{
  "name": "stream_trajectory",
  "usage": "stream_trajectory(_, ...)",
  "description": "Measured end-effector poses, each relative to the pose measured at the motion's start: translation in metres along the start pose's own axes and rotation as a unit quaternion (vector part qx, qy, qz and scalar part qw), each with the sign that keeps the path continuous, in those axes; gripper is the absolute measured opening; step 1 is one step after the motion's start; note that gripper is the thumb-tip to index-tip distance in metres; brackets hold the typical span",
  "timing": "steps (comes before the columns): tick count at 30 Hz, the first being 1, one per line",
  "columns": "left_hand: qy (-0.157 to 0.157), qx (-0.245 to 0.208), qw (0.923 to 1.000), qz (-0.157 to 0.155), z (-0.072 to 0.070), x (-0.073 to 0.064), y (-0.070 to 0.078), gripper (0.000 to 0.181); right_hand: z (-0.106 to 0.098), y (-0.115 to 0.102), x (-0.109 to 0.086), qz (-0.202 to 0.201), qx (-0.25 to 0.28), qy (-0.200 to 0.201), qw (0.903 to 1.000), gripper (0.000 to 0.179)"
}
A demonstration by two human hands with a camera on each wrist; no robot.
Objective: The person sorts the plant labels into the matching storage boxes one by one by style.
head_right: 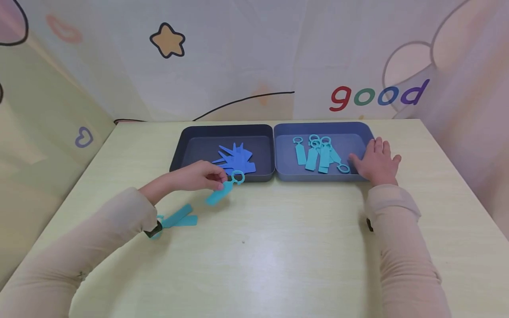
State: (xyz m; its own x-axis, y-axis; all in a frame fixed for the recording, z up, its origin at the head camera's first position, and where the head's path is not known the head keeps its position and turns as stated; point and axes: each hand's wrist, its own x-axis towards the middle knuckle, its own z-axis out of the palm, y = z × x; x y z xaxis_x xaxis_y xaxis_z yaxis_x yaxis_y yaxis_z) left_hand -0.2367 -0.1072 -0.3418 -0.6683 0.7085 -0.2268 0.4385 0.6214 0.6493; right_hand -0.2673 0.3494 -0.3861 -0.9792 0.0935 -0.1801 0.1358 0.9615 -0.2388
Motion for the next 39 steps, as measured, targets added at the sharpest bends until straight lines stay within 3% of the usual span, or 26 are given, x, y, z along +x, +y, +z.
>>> stream_trajectory(4,-0.003,-0.054,0.9985,-0.009,0.005,0.012,0.006,0.008,-0.001,0.0,0.0,0.0,-0.001,-0.002,1.0,0.095)
stream_trajectory(9,-0.006,-0.128,0.9918,0.001,0.015,0.029,0.014,0.011,-0.001,0.0,0.0,0.001,-0.003,0.0,1.0,0.094)
stream_trajectory(17,0.026,-0.226,0.9737,-0.014,0.03,0.061,0.027,0.017,-0.001,0.001,0.0,0.002,-0.002,-0.003,1.0,0.094)
stream_trajectory(24,0.04,-0.283,0.958,-0.024,0.041,0.082,0.035,0.019,-0.002,0.0,-0.001,0.001,-0.003,-0.008,1.0,0.094)
stream_trajectory(28,0.05,-0.318,0.9464,-0.031,0.044,0.093,0.043,0.019,-0.003,-0.001,-0.001,0.003,-0.001,-0.007,1.0,0.094)
stream_trajectory(33,0.075,-0.366,0.9262,-0.051,0.046,0.108,0.053,0.02,-0.003,0.0,0.0,0.002,-0.002,-0.006,1.0,0.094)
stream_trajectory(39,0.114,-0.43,0.8925,-0.077,0.048,0.126,0.062,0.022,-0.001,0.001,0.001,0.004,-0.004,-0.007,1.0,0.095)
